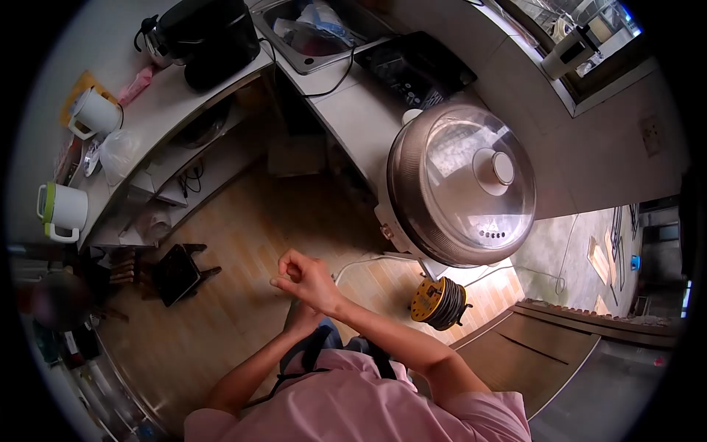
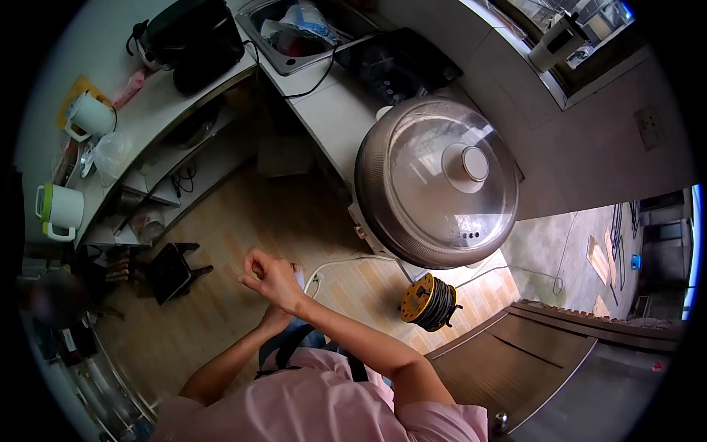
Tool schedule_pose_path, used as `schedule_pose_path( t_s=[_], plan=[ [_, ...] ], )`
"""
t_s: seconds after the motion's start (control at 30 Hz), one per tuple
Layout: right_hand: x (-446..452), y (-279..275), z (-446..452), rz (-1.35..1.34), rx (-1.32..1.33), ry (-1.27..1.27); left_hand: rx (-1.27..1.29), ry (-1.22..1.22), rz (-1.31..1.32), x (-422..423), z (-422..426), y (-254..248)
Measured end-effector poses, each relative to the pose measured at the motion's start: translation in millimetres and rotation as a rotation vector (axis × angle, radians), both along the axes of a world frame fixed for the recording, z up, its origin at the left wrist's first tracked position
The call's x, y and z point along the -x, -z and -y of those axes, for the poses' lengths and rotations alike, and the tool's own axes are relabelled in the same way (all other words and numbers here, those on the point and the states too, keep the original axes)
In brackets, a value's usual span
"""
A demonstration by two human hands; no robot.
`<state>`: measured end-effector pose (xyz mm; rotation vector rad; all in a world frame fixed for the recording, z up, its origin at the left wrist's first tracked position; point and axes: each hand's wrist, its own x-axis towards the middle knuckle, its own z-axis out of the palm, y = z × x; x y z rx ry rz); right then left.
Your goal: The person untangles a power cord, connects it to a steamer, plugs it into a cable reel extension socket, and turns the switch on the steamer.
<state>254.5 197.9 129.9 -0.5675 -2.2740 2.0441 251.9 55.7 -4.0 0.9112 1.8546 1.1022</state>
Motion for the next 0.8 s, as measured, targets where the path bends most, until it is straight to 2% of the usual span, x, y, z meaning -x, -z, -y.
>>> schedule_pose_path(
  t_s=[0.03,0.07,0.13,0.17,0.2,0.23,0.3,0.37,0.4,0.43,0.5,0.57,0.6,0.7,0.73,0.8],
  plan=[
    [38.1,-3.3,1.8,0.021,-0.086,-0.096,-0.033,0.025,-0.012,11.7,-2.7,3.9],
    [70.6,4.8,5.4,-0.080,-0.126,-0.152,-0.062,0.064,-0.075,27.0,-6.0,10.0],
    [117.6,24.7,2.8,-0.278,-0.206,-0.264,-0.011,0.131,-0.006,58.7,-20.0,-6.3],
    [127.9,28.4,-6.0,-0.214,-0.236,-0.236,0.013,0.162,0.027,75.0,-30.7,-16.9],
    [132.3,27.9,-16.4,-0.151,-0.259,-0.206,0.114,0.208,0.232,92.1,-42.4,-25.5],
    [135.2,27.7,-28.2,-0.091,-0.280,-0.178,0.214,0.280,0.242,106.5,-50.9,-25.2],
    [134.9,34.0,-68.5,-0.072,-0.253,-0.022,0.211,0.297,0.319,131.5,-70.0,-26.8],
    [132.4,51.7,-96.1,-0.103,-0.176,0.380,0.251,0.350,0.168,159.5,-92.4,-45.9],
    [131.2,48.1,-112.6,-0.051,-0.109,0.478,0.325,0.347,0.159,171.5,-104.4,-51.1],
    [130.7,52.4,-126.4,-0.009,-0.089,0.531,0.288,0.359,0.059,180.7,-110.3,-41.5],
    [133.6,58.3,-149.1,0.035,-0.214,0.614,0.237,0.425,-0.093,199.7,-127.4,-34.2],
    [138.0,59.6,-168.6,0.335,-0.223,0.672,0.232,0.487,-0.153,212.9,-134.9,-23.7],
    [138.7,70.8,-176.1,0.375,-0.239,0.641,0.221,0.517,-0.177,219.5,-140.4,-20.6],
    [150.2,90.1,-185.8,0.243,-0.794,0.760,0.229,0.687,-0.158,242.3,-154.7,-20.2],
    [148.8,104.2,-189.2,0.341,-0.791,0.702,0.248,0.728,-0.111,252.0,-160.0,-19.2],
    [154.1,117.0,-200.9,0.415,-0.869,0.753,0.215,0.776,-0.078,271.9,-172.5,-14.8]
  ],
)
